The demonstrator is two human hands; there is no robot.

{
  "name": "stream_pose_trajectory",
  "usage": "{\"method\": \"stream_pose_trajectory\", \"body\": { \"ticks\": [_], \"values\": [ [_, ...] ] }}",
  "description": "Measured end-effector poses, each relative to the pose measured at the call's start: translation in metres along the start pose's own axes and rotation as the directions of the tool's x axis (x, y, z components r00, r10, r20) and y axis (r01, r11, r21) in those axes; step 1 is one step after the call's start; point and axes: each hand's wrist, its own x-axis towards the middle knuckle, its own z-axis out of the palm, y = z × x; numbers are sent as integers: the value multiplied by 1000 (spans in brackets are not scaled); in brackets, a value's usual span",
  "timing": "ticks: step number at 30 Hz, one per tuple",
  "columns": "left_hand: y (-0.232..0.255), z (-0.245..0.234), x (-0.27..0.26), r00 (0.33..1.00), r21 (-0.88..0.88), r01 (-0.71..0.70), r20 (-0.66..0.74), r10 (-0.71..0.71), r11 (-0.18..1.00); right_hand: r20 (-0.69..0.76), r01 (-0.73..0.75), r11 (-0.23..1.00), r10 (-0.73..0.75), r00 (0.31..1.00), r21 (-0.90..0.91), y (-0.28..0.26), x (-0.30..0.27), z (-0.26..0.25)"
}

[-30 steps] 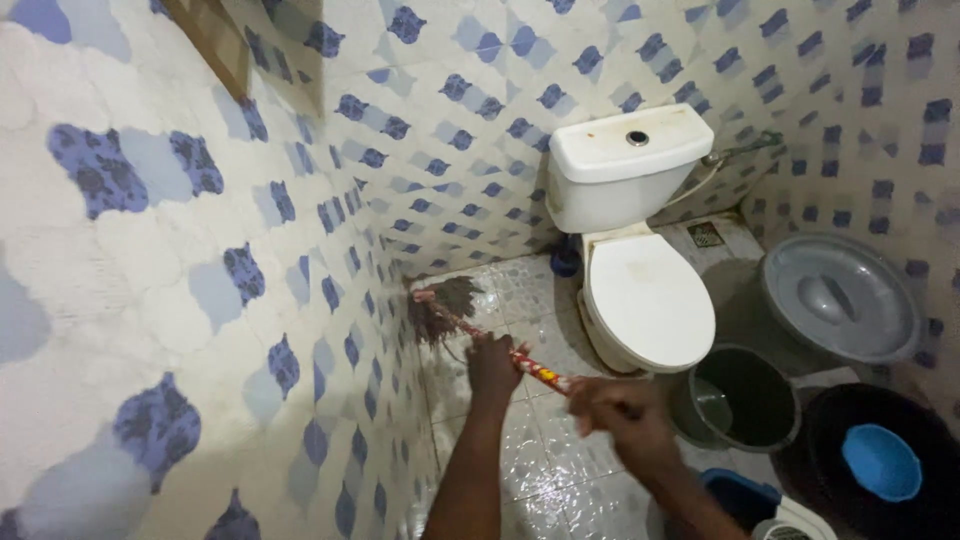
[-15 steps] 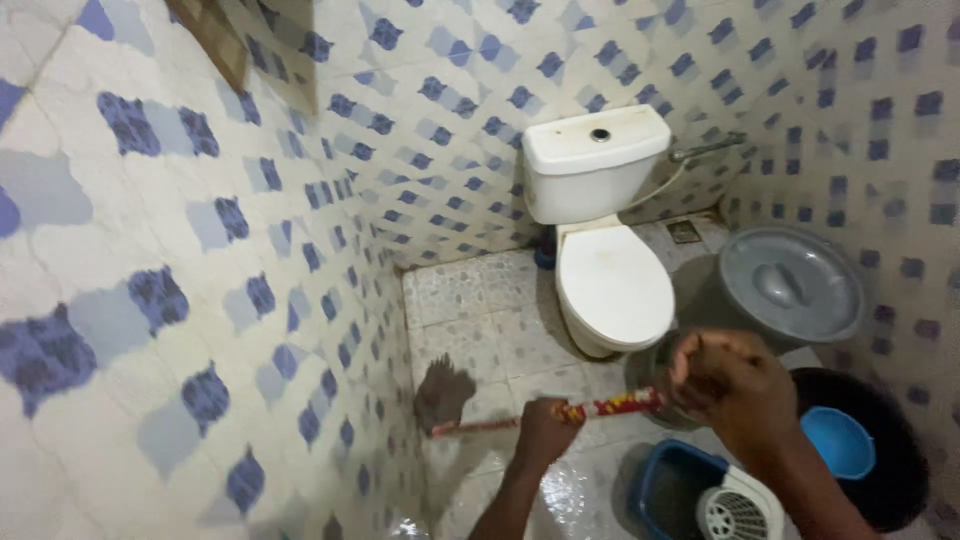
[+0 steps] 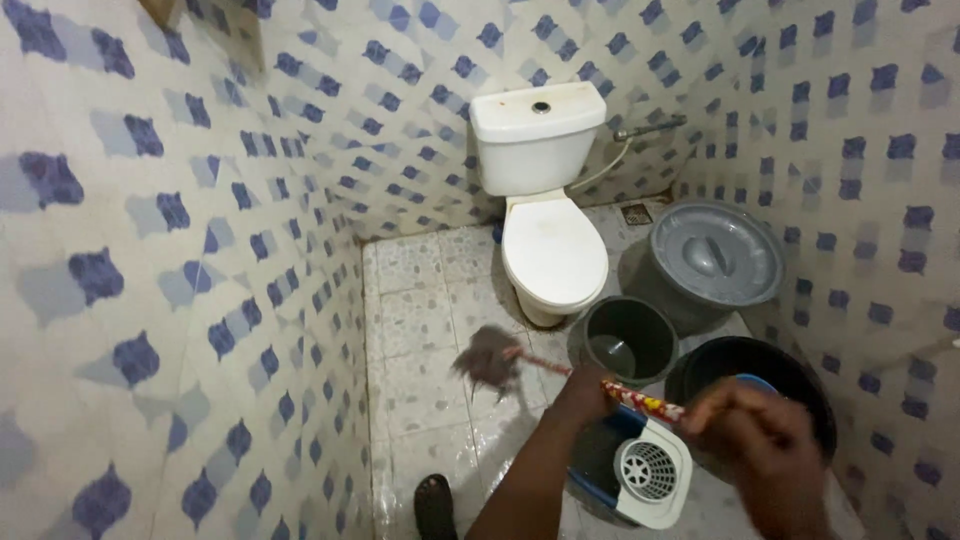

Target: Mopping the bathroom floor with a mop and a bucket of water.

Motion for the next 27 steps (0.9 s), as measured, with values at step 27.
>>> {"method": "stream_pose_trajectory", "body": {
  "ticks": [27],
  "values": [
    [8,-6,-102,873,200,483,-38,-486,853,173,74,929,-146,974,364,37,41,-44]
  ]
}}
